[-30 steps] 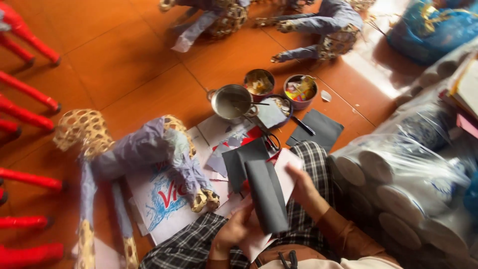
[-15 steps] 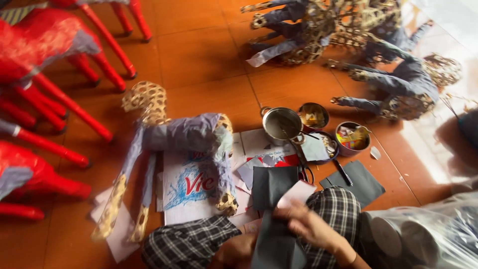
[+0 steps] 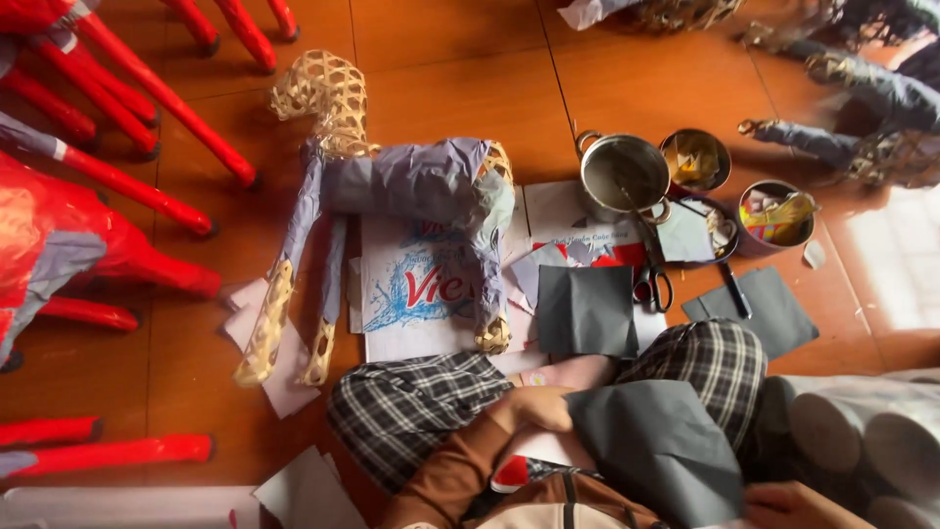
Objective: Applying paper mache strips to a giraffe-shaped frame to create a decorative figure.
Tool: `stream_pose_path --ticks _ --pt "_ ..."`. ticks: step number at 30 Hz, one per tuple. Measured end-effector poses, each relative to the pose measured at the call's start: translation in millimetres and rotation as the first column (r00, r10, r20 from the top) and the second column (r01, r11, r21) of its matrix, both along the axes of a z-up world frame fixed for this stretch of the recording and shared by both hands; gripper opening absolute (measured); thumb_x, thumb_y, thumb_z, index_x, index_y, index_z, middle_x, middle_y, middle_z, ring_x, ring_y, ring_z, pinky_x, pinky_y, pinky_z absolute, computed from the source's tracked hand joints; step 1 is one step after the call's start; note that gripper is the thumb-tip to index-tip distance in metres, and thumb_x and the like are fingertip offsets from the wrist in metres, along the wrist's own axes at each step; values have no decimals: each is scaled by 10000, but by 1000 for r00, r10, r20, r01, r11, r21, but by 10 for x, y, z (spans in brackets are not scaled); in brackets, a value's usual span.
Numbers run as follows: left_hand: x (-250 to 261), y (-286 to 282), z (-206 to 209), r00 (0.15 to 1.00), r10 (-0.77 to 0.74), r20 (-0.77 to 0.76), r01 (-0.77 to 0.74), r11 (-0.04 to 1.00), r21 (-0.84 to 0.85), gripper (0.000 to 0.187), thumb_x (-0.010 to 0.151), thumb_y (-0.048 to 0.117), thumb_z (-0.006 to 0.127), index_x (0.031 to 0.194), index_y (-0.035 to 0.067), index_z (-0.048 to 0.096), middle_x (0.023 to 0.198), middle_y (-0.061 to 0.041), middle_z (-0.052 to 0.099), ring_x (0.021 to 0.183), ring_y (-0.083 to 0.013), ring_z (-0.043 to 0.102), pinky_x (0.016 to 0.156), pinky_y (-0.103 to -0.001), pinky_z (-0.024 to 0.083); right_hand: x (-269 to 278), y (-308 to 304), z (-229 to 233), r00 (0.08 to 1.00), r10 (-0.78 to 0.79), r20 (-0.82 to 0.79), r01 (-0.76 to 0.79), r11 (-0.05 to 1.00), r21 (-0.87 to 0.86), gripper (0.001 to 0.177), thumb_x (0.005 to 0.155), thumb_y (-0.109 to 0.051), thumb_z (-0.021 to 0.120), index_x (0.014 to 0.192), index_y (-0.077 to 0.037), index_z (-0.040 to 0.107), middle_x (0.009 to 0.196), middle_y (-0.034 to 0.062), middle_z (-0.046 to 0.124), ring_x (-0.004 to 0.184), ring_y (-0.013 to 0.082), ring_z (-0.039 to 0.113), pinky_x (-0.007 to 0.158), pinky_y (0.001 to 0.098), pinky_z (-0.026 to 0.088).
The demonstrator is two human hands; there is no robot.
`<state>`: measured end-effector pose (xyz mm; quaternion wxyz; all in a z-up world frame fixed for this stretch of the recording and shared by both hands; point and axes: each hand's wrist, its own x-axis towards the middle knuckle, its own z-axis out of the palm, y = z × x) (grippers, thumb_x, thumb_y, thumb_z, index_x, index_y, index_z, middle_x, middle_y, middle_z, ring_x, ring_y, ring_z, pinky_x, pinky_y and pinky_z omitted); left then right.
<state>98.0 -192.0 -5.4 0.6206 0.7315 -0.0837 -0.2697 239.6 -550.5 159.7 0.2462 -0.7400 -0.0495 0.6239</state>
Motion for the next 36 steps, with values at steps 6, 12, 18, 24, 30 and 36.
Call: stream_pose_path --ticks 6,12,18,24,30,36 --pt "114 -172 566 944 -280 -174 299 949 98 673 630 425 718 1203 73 681 1225 -97 689 1022 -211 639 946 -280 490 -509 -1673 -1398 915 16 404 95 963 -253 342 795 -335 834 574 -80 773 560 44 639 608 117 578 602 275 479" --pt "-7 348 570 948 -293 -121 210 866 -453 610 854 204 723 1425 154 516 1369 -36 554 1140 -135 572 941 -230 484 -1228 -1841 -1304 717 611 336 -171 621 -765 344 941 -259 422 1279 -265 482 1008 102 800 961 290 794 858 455 606" --pt "-71 421 493 979 38 -199 -7 989 150 485 749 174 768 1226 183 685 777 23 696 675 -75 621 623 -231 465 -1069 -936 -606 925 104 365 104 855 -507 465 1024 -396 293 1367 -206 542 1338 174 638 1181 331 662 1028 392 468" --pt "-223 542 309 987 158 32 -154 869 470 680 707 423 854 1322 262 614 1039 -52 727 1032 -296 668 885 -425 526 -429 -75 -48 860 -285 424 320 947 -11 452 1041 -235 447 1436 -24 512 1351 268 588 1242 402 551 1069 507 420" --pt "-217 -287 585 948 158 278 -135 986 -100 228 880 96 709 1100 150 731 1083 -93 671 1072 -327 636 959 -403 492 -369 77 -137 877 -324 356 347 938 0 750 861 -339 696 1432 45 399 1251 467 509 1211 568 508 1057 612 392" --pt "-217 -530 247 936 -8 353 51 993 -111 353 924 143 641 1275 166 625 1078 -177 551 1022 -433 589 933 -478 488 -181 -109 -441 589 121 799 -29 991 -129 288 730 -349 800 940 -188 684 1068 55 666 1050 293 669 868 385 569"
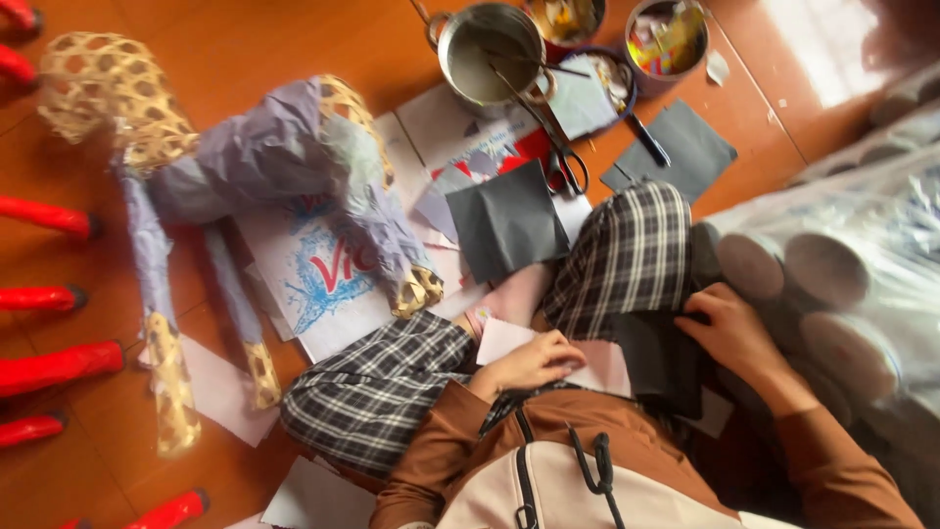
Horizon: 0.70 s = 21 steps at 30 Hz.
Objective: Applying paper mache strips to a giraffe-shaped frame to create a decorative figure.
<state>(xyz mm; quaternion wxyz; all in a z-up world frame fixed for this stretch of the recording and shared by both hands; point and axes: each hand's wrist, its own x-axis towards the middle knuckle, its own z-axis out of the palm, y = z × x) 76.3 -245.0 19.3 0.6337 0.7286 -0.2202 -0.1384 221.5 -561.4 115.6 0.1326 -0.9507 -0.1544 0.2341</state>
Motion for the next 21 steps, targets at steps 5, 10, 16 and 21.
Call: stream_pose_path --ticks 5,10,16,21 --pt "76 86 208 971 -165 -172 164 986 -21 302 985 338 581 1237 182 639 1086 -75 481 1028 -219 548 971 -317 440 416 664 1141 898 -203 391 -7 881 473 128 882 -18 692 810 -40 588 1268 70 632 830 171 513 735 311 389" --pt "59 278 593 957 -15 -291 -21 992 -121 350 970 201 619 1311 134 571 1117 -99 614 1074 -183 581 942 -299 468 524 1573 1044 963 108 246 -254 672 696 82 810 -7 658 887 -21 632 1222 135 620 1174 248 576 1014 354 457" --pt "-150 662 400 667 489 -562 -726 598 -341 757 788 392 781 1399 62 478 1371 -104 566 1269 -199 497 1082 -348 409 220 2469 543 870 473 -141 -235 648 724 139 896 -193 694 857 -101 597 788 5 586 722 107 542 652 260 460" --pt "-441 881 599 355 646 -676 -934 222 -279 506 714 32 820 1200 -5 685 1188 -138 726 1094 -262 660 995 -378 521 120 2639 296 823 481 -302 -171 717 676 426 863 -367 715 1144 -65 608 945 27 606 812 112 548 690 263 466"
